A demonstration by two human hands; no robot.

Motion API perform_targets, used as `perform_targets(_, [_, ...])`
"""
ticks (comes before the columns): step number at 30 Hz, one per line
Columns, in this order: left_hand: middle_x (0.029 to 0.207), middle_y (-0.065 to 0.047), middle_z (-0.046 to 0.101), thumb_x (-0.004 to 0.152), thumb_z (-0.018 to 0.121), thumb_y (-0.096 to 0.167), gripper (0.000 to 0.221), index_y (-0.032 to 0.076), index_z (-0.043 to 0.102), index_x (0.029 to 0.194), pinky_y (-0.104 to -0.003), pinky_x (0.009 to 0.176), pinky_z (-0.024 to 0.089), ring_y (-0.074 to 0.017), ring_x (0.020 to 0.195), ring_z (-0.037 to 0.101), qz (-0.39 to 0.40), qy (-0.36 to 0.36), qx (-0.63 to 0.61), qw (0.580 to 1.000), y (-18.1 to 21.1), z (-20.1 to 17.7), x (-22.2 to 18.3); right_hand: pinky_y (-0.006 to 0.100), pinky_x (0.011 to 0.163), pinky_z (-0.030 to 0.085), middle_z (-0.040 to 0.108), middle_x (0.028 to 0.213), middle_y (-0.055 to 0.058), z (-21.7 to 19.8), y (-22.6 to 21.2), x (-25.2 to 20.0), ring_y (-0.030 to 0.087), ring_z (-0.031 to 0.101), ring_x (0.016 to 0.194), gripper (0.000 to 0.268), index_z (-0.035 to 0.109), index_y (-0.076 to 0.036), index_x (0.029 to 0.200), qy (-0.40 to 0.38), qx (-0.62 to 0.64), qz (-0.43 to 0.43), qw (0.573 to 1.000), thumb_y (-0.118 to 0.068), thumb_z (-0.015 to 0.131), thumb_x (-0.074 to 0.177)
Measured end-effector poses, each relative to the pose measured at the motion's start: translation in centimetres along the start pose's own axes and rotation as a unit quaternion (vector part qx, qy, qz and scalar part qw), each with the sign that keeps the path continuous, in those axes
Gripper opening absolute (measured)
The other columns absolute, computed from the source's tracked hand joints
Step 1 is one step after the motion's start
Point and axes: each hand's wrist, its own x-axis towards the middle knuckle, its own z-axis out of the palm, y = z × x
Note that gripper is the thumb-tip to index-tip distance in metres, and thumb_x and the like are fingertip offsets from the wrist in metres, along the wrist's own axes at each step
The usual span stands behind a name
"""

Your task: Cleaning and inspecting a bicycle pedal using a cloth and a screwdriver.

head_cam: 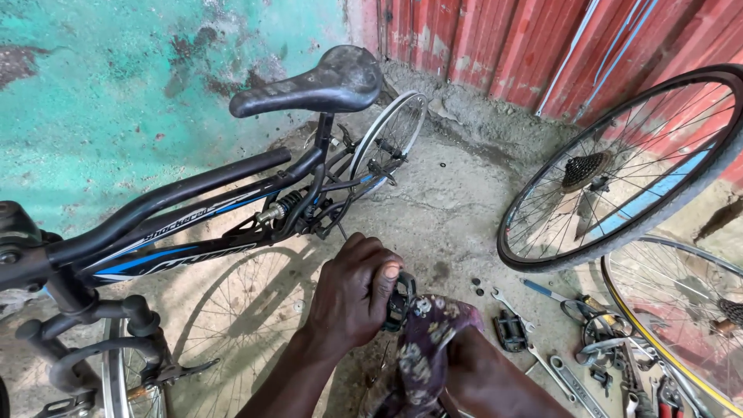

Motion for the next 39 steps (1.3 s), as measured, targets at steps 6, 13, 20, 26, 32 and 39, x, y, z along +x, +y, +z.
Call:
perform_targets(6, [0.076, -0.003, 0.061, 0.099, 0.053, 0.021, 0.029, 0.008, 0.068, 0.078, -0.036, 0.051, 0.042, -0.0194, 0.07, 0.052, 0.064, 0.032, 0.094, 0.993, -1.2, 0.1, -0.2, 0.054, 0.106, 0.043, 0.064, 0.129, 0.027, 8.6, -5.6, -0.5, 0.037, 0.057, 0.112, 0.049, 0.059, 0.01, 0.132, -0.002, 0.292, 0.007, 0.956, -0.018, 0.05, 0.092])
perform_targets(13, [0.078, -0.004, 0.06, 0.099, 0.055, 0.019, 0.026, 0.006, 0.066, 0.078, -0.036, 0.055, 0.041, -0.0191, 0.071, 0.05, 0.101, 0.052, 0.083, 0.99, -0.5, -0.9, 0.0, 0.051, 0.098, 0.063, 0.07, 0.118, 0.024, 7.8, -5.8, -0.5, 0.036, 0.073, 0.11, 0.056, 0.051, -0.002, 0.143, 0.018, -0.059, -0.046, 0.997, -0.015, 0.056, 0.089])
perform_targets(20, [0.076, -0.01, 0.065, 0.106, 0.041, 0.018, 0.037, 0.002, 0.065, 0.083, -0.041, 0.062, 0.047, -0.0232, 0.066, 0.055, -0.013, -0.062, 0.072, 0.995, -0.7, -0.9, -0.6, 0.031, 0.047, 0.054, 0.068, 0.056, -0.008, 6.9, -6.7, 0.0, 0.012, 0.064, 0.046, 0.008, 0.066, -0.024, 0.095, 0.015, -0.623, -0.153, 0.767, -0.019, 0.065, 0.089])
perform_targets(26, [0.071, -0.011, 0.066, 0.107, 0.039, 0.025, 0.044, 0.007, 0.064, 0.076, -0.046, 0.06, 0.05, -0.0258, 0.064, 0.061, -0.108, -0.128, 0.075, 0.983, -1.5, -0.5, -1.1, 0.031, 0.063, 0.055, 0.065, 0.083, 0.002, 9.3, -7.4, -0.7, 0.014, 0.064, 0.07, 0.032, 0.068, -0.016, 0.117, 0.059, -0.396, -0.034, 0.916, -0.03, 0.073, 0.089])
perform_targets(32, [0.075, -0.002, 0.057, 0.102, 0.048, 0.021, 0.03, 0.009, 0.06, 0.077, -0.034, 0.055, 0.036, -0.0177, 0.068, 0.047, 0.13, 0.111, 0.145, 0.975, -1.5, -0.4, -1.4, 0.047, 0.07, 0.055, 0.065, 0.096, 0.021, 9.2, -4.7, 1.0, 0.03, 0.063, 0.077, 0.039, 0.056, 0.005, 0.131, 0.04, 0.149, -0.018, 0.988, -0.009, 0.06, 0.094])
perform_targets(39, [0.074, -0.012, 0.065, 0.103, 0.046, 0.011, 0.032, 0.0, 0.066, 0.08, -0.039, 0.055, 0.044, -0.0236, 0.06, 0.052, 0.018, 0.018, 0.139, 0.99, -1.1, -0.1, -0.3, 0.032, 0.053, 0.048, 0.068, 0.066, 0.006, 10.1, -6.4, 0.3, 0.015, 0.058, 0.056, 0.028, 0.079, -0.001, 0.11, 0.085, -0.289, -0.181, 0.936, -0.013, 0.065, 0.09])
